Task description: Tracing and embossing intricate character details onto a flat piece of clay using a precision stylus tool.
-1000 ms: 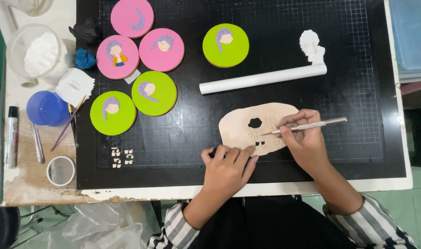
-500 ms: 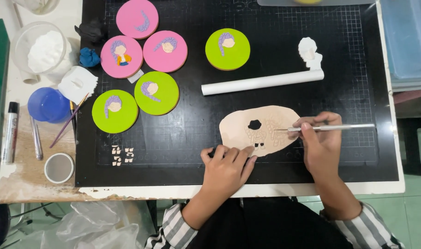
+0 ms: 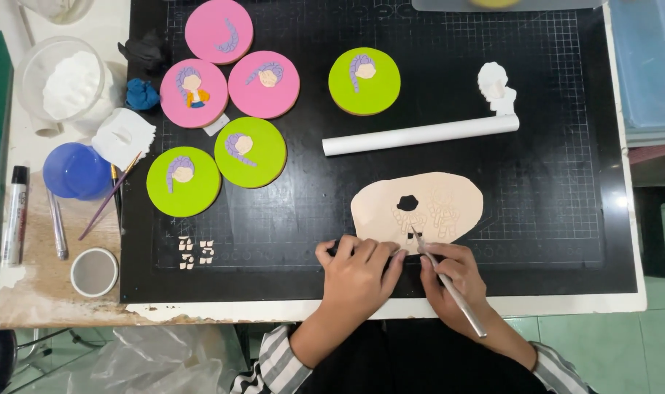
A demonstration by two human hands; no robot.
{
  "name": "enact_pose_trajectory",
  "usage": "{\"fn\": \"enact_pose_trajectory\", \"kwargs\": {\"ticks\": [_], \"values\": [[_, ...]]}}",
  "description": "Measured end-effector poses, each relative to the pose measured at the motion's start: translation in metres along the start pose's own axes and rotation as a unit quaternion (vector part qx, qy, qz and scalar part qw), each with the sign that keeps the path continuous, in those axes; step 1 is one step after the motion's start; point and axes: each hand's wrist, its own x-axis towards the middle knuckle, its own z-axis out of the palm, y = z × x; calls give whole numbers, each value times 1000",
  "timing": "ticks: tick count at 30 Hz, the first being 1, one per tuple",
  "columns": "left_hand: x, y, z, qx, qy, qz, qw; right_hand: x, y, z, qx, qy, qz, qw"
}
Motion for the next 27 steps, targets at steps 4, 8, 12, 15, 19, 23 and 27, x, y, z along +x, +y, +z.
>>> {"fn": "enact_pose_trajectory", "kwargs": {"ticks": [4,8,12,15,19,23,27], "values": [[1,0,-1,-4,-4,-6,1000,-15,14,5,7,-13,-2,1000],[3,-1,-3,-12,-14,-2,1000,-25,23,7,18,-34,-37,999],[3,-2,-3,-7,-13,4,1000,-25,24,7,17,-40,-34,998],[3,-3,-4,-8,-14,10,1000,-26,22,6,15,-47,-30,998],[4,-2,-4,-6,-15,8,1000,-28,23,7,14,-48,-16,999],[4,-3,-4,-7,-16,10,1000,-26,22,6,10,-49,-11,999],[4,-2,-5,-6,-14,10,1000,-25,20,5,4,-52,-12,999]]}}
